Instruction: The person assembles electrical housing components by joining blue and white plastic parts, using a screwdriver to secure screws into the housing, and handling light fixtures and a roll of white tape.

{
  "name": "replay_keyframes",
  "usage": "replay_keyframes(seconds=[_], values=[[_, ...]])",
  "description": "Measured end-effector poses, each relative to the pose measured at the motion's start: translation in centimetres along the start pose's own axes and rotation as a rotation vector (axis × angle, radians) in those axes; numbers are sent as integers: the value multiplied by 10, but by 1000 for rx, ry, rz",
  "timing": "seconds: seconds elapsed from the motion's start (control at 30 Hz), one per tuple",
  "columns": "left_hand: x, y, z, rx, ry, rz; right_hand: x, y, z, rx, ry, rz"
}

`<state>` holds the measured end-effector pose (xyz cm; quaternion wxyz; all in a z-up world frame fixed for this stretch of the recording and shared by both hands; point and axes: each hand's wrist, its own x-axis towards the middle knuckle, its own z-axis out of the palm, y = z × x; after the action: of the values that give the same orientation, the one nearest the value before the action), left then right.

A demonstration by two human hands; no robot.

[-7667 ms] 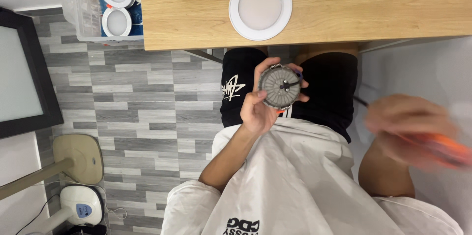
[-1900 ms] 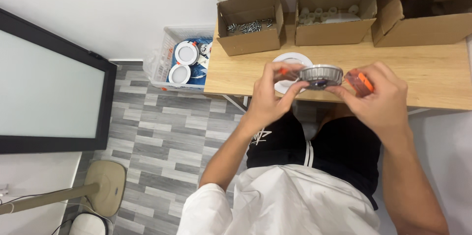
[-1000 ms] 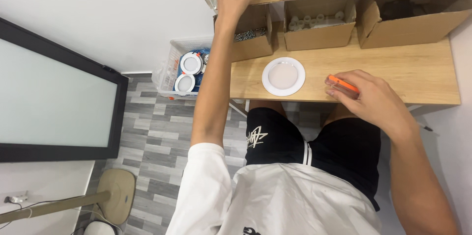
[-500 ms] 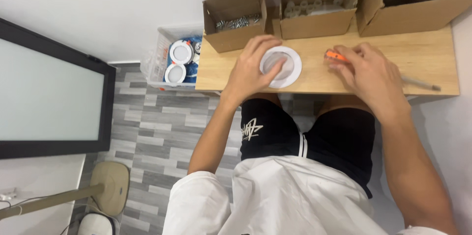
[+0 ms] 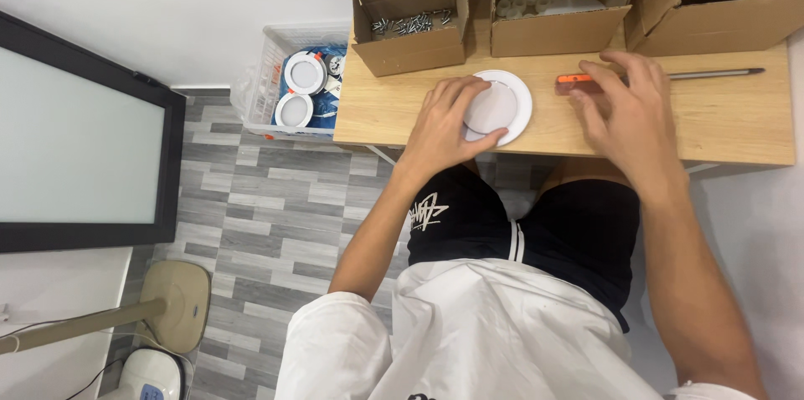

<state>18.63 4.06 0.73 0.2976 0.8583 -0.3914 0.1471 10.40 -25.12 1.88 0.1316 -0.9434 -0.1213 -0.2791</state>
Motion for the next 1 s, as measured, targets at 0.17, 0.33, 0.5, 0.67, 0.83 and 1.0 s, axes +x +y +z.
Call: replay_keyframes(seconds=[0.17, 0.33, 0.5, 0.67, 0.83, 1.0], values=[[1, 26, -3, -150, 150, 166, 5, -43, -15, 950, 55, 457], [5, 53, 15, -289, 158, 231, -26, -49, 46, 1619, -4, 690], [8, 54, 3, -347, 127, 262, -31, -47, 35, 1757, 2, 695], [21, 39, 2, -365, 95, 265, -23, -63, 1, 1843, -55, 608], [62, 18, 4, -262, 205, 281, -43, -47, 15, 1850, -80, 576], [120, 2, -5, -49, 287, 295, -46, -42, 13, 1887, -73, 606]])
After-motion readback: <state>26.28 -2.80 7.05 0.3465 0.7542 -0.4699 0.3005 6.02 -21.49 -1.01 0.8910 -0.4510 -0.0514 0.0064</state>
